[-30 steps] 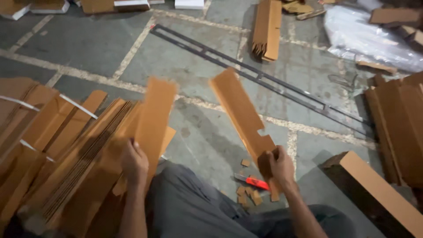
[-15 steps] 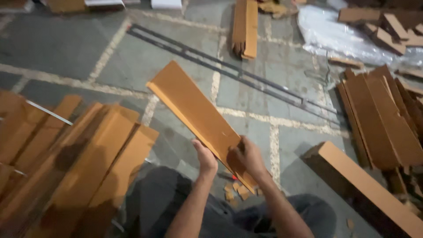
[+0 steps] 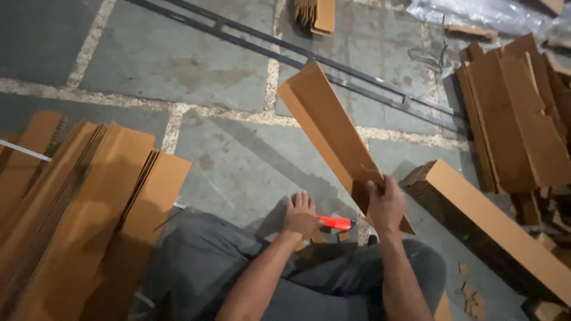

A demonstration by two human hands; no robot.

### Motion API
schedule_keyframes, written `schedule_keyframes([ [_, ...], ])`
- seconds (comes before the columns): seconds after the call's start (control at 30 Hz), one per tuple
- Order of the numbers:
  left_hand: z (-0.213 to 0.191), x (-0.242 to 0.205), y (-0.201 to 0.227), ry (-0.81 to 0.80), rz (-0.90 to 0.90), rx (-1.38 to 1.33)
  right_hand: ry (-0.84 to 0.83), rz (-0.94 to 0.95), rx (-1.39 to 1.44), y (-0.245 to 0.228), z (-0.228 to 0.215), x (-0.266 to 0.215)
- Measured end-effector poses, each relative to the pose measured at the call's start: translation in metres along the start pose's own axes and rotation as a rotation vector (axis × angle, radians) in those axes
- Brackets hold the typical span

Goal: The person sits on the floor and uses a red utility knife to cut long, flat cardboard pieces. They repeatedly pick up a piece, score it with the knife, and fold it to separate the sections, placing the cut pieces aside.

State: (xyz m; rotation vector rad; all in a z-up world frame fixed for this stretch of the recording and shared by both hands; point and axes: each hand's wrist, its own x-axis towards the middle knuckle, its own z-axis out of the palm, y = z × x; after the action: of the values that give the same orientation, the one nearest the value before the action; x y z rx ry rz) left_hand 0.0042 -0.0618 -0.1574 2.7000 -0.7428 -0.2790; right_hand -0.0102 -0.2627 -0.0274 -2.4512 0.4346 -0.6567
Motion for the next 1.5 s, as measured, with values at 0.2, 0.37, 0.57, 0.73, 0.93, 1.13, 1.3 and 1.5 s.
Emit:
schedule_keyframes([
  [0.2, -0.057, -0.04, 0.029, -0.331, 0.048, -0.082, -0.057, -0.113, -0.094, 0.006, 0.033, 0.004],
  [0.37, -0.117, -0.051, 0.015, -0.223, 0.116, -0.217, -0.191, -0.336, -0.136, 0.001, 0.068, 0.006],
  [0.57, -0.121, -0.034, -0.137, 0.799, -0.649, -1.175, -0.531, -0.48, -0.283, -0.001, 0.115, -0.004],
  [0.73, -0.062, 0.004, -0.233, 1.448, -0.862, -0.679, -0.536, -0.461, -0.465, 0.011, 0.123, -0.012],
  [0.93, -0.035, 0.021, -0.235, 0.883, -1.067, -0.652, -0.441, -0.131, -0.46, 0.048, 0.1, -0.014],
  [1.13, -0.067, 0.007, -0.203, 0.824, -1.144, -0.637, 0.173, 0.229, 0.067, 0.1, 0.099, -0.003],
  [1.3, -0.064, 0.008, -0.203, 0.694, -1.184, -0.687, 0.057, 0.597, 0.189, 0.113, 0.106, -0.004],
  [1.5, -0.012, 0.016, -0.241, 0.883, -0.944, -0.627, 0.014, 0.589, 0.328, 0.117, 0.112, -0.003],
])
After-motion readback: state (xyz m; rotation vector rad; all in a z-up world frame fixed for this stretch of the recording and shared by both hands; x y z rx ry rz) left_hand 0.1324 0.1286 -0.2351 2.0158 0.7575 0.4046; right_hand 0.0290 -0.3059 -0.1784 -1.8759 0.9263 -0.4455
